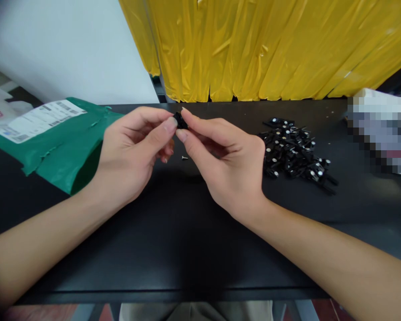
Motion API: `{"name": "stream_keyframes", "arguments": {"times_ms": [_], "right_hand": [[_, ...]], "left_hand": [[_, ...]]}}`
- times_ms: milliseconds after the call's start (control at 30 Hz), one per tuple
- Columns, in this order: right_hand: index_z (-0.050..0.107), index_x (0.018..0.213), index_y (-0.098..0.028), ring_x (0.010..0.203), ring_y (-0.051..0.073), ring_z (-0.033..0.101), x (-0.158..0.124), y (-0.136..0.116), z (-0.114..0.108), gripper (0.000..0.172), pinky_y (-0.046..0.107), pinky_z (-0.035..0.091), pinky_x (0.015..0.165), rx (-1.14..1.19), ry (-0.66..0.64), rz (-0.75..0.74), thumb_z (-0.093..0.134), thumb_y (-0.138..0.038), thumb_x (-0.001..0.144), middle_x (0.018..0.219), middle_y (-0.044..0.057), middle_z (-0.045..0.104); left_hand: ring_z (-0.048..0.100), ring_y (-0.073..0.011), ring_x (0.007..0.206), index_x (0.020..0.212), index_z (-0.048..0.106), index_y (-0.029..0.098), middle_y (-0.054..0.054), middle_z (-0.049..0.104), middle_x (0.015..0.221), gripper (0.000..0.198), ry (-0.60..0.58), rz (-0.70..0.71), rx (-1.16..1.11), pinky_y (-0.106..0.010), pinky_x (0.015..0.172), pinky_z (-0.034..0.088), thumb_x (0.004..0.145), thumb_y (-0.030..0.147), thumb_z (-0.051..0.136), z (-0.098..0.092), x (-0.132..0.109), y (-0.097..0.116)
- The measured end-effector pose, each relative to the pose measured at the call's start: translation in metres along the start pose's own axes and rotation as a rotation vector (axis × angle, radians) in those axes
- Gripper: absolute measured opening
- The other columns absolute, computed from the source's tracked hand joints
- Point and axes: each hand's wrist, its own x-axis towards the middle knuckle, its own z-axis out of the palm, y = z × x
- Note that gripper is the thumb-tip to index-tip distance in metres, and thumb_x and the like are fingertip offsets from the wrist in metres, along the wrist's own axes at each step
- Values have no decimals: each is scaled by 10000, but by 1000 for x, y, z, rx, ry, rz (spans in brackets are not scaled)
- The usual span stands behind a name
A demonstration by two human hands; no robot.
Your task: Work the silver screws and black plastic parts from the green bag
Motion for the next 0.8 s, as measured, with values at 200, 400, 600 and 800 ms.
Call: {"name": "stream_keyframes", "arguments": {"times_ms": [200,400,600,800], "right_hand": [[900,1128,-409,829,173,801,-1,0,1,276,356,712,831,18,1,-17,863,-201,951,1031,-39,886],[901,1105,-390,868,188,821,0,0,1,261,348,724,775,11,-1,5,854,-192,941,1056,-41,889],[894,1130,-400,868,196,835,-1,0,1,267,376,739,824,4,-3,-16,850,-198,961,1044,-39,887],[899,1125,-398,899,193,838,-1,1,1,279,369,733,872,28,2,-3,867,-183,950,1045,-41,887]], "left_hand": [[576,-124,559,801,797,258,16,654,656,326,12,0,13,-274,480,481,894,535,939,1,-1,1],[676,-148,657,874,794,247,-21,780,844,311,1,27,21,-279,516,517,875,514,954,2,0,2],[586,-131,564,779,762,251,4,656,675,414,-1,24,60,-285,473,461,946,616,864,1,0,2],[684,-145,680,877,807,261,-9,790,878,319,-6,36,20,-271,524,525,874,543,957,2,0,2]]}}
